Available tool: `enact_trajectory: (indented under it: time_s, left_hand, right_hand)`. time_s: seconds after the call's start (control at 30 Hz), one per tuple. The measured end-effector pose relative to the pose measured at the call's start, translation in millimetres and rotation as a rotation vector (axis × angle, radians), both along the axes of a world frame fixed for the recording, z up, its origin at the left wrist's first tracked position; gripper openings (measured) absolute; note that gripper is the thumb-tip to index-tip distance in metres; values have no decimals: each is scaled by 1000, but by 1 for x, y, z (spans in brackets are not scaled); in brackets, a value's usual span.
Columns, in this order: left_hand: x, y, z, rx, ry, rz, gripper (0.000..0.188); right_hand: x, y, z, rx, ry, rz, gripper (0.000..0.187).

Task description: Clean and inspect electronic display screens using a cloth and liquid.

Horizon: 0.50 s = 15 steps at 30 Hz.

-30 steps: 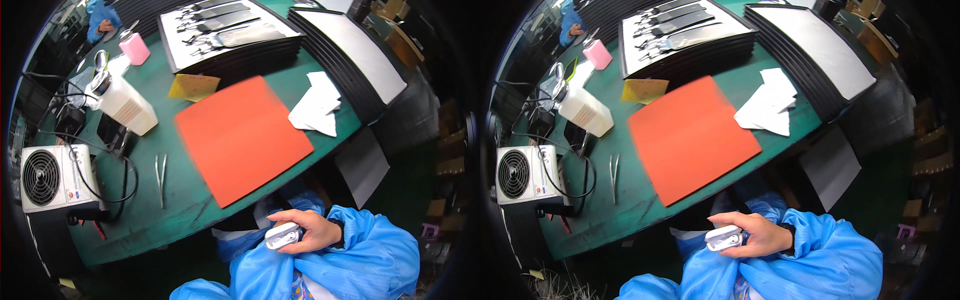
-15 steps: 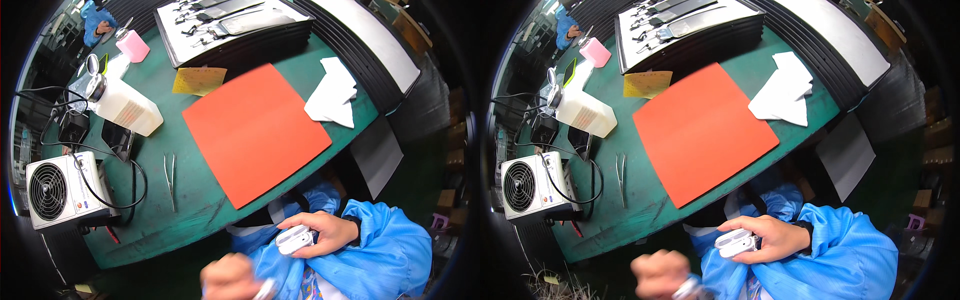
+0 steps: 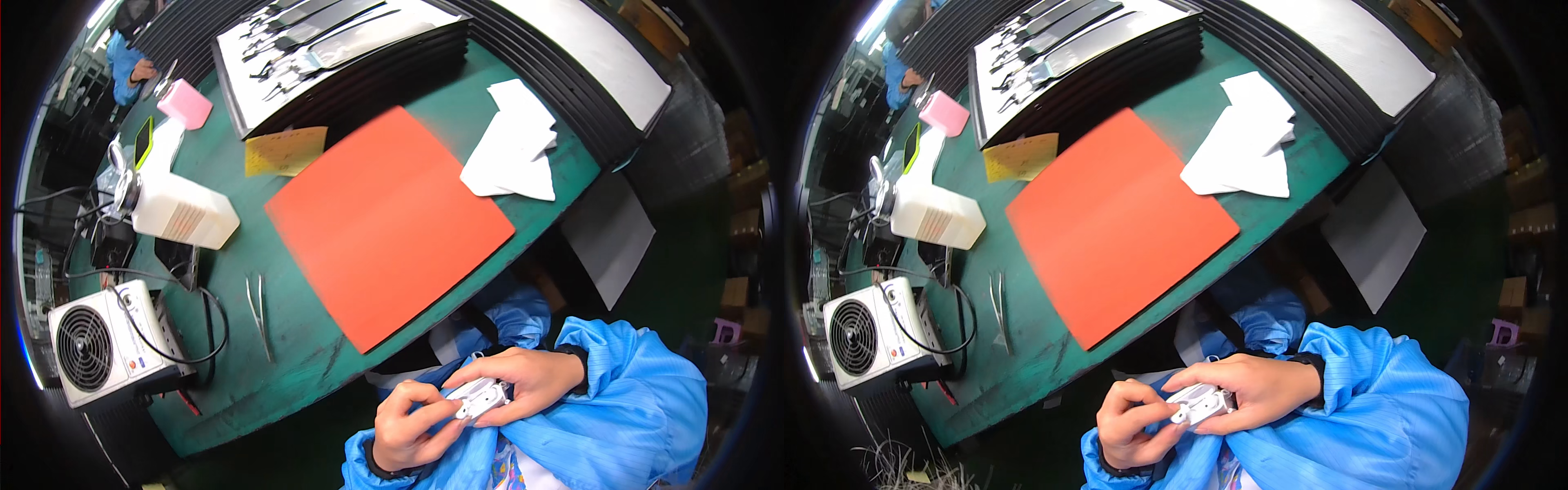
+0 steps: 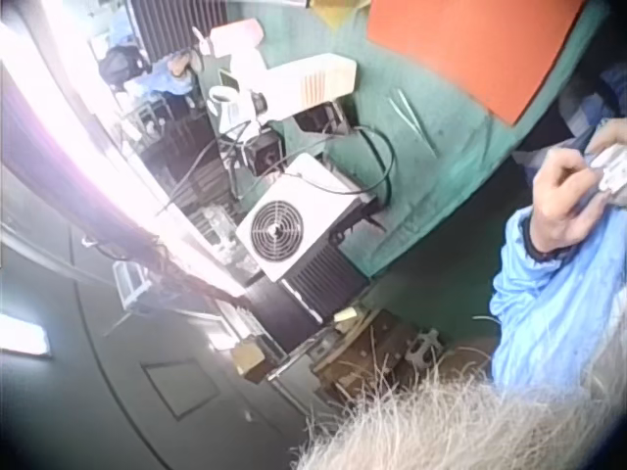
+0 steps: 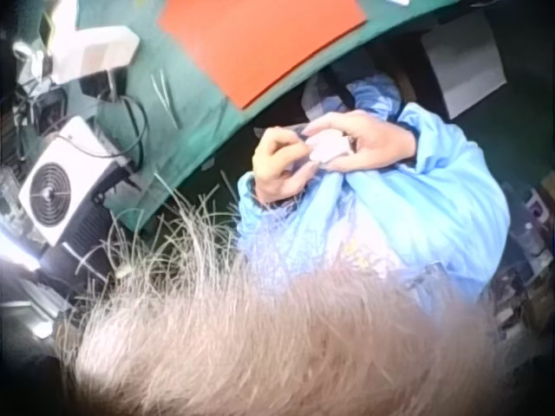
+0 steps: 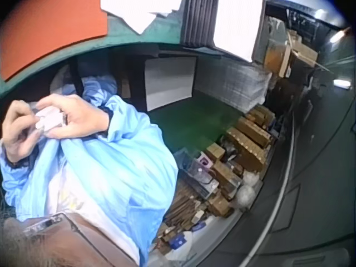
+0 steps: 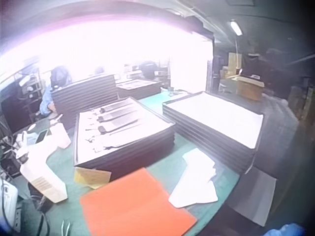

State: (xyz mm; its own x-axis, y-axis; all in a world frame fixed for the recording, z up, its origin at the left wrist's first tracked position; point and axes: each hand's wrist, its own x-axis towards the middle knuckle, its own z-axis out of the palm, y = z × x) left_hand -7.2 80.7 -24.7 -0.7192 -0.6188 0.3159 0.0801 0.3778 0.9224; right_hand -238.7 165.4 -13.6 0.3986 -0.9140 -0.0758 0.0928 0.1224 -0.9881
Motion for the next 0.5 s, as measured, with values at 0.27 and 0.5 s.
enact_trajectory:
  time_s: [0.27, 0.5]
  left_hand:
    - [-2, 16, -25, -35, 148, 245, 43]
    - [-83, 8, -40, -28, -369, -546, 50]
  right_hand:
    - [-24, 11, -3, -53, -17, -74, 41]
    - [-110, 73, -65, 519, -98, -427, 39]
